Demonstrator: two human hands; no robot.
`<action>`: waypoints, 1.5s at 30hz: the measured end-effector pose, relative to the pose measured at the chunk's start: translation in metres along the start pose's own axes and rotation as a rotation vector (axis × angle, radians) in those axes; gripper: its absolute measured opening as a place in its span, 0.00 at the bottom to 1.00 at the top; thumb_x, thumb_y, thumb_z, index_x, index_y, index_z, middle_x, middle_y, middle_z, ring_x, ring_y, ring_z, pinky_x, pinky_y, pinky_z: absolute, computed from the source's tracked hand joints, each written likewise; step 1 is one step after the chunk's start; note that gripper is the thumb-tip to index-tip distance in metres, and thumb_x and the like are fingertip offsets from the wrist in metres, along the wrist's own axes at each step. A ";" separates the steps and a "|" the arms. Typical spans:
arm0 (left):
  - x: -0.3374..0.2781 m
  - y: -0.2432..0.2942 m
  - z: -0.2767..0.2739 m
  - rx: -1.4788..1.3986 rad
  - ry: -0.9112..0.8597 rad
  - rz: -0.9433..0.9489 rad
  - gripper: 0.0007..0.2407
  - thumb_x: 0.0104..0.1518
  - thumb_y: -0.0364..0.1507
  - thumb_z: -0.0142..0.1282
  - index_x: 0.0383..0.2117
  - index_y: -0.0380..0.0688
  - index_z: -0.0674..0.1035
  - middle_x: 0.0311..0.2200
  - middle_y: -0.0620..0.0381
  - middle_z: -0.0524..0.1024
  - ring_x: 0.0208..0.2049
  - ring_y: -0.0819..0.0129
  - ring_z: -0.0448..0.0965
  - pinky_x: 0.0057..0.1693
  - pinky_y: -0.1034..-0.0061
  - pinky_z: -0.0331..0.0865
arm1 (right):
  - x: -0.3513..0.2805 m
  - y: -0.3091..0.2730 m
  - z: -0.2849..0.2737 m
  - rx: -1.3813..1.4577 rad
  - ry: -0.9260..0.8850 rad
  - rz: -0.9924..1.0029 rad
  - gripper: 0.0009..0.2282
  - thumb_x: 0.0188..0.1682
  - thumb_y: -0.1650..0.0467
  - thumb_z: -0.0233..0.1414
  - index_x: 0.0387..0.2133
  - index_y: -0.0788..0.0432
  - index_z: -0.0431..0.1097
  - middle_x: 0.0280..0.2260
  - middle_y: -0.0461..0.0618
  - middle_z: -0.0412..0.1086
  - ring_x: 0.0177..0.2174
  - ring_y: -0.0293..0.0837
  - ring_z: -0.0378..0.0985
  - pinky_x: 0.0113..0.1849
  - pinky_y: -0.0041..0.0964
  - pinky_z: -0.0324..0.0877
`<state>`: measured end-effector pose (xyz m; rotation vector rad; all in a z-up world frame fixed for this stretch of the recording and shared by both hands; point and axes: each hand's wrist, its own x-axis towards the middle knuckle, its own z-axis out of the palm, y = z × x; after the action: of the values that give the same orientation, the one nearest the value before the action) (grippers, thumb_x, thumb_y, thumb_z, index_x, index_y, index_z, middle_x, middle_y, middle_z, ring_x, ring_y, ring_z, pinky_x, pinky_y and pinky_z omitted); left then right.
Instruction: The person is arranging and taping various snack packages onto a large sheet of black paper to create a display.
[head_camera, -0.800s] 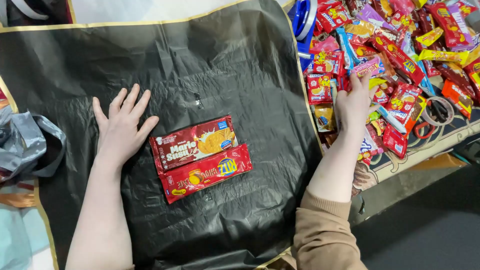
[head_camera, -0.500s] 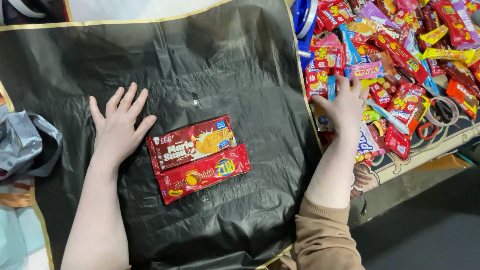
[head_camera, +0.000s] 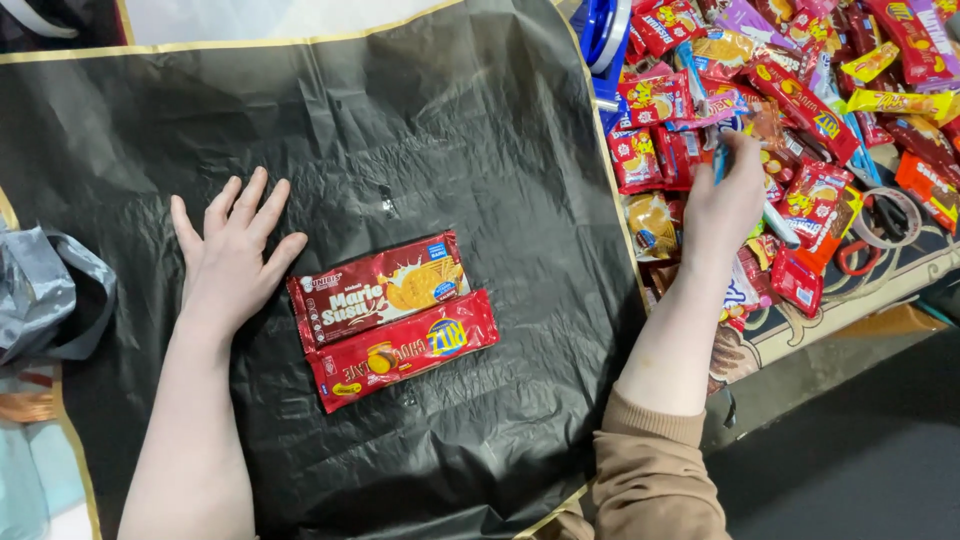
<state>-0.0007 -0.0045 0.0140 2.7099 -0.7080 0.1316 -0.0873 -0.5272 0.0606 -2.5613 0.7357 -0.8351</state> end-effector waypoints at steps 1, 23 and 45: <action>-0.001 -0.001 0.001 0.000 0.000 0.000 0.25 0.65 0.43 0.45 0.68 0.50 0.67 0.70 0.49 0.60 0.69 0.46 0.56 0.66 0.29 0.31 | 0.000 0.001 0.002 0.000 0.000 0.000 0.15 0.49 0.80 0.54 0.49 0.59 0.69 0.46 0.55 0.75 0.45 0.56 0.76 0.42 0.53 0.69; -0.001 -0.001 0.000 0.010 0.001 0.001 0.26 0.65 0.44 0.44 0.68 0.51 0.66 0.71 0.50 0.60 0.69 0.47 0.56 0.66 0.30 0.32 | 0.084 0.186 0.006 -0.382 -0.247 0.192 0.12 0.55 0.67 0.57 0.50 0.53 0.73 0.49 0.62 0.69 0.47 0.68 0.66 0.42 0.68 0.65; -0.001 -0.001 0.000 0.015 0.011 0.003 0.26 0.64 0.43 0.45 0.68 0.50 0.67 0.70 0.50 0.61 0.69 0.48 0.57 0.66 0.30 0.33 | 0.086 0.202 0.006 0.419 0.018 0.383 0.14 0.64 0.60 0.51 0.28 0.50 0.71 0.27 0.36 0.65 0.30 0.32 0.63 0.32 0.32 0.62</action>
<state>-0.0008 -0.0035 0.0132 2.7206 -0.7115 0.1528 -0.0985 -0.7383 -0.0004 -1.9663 0.9081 -0.7853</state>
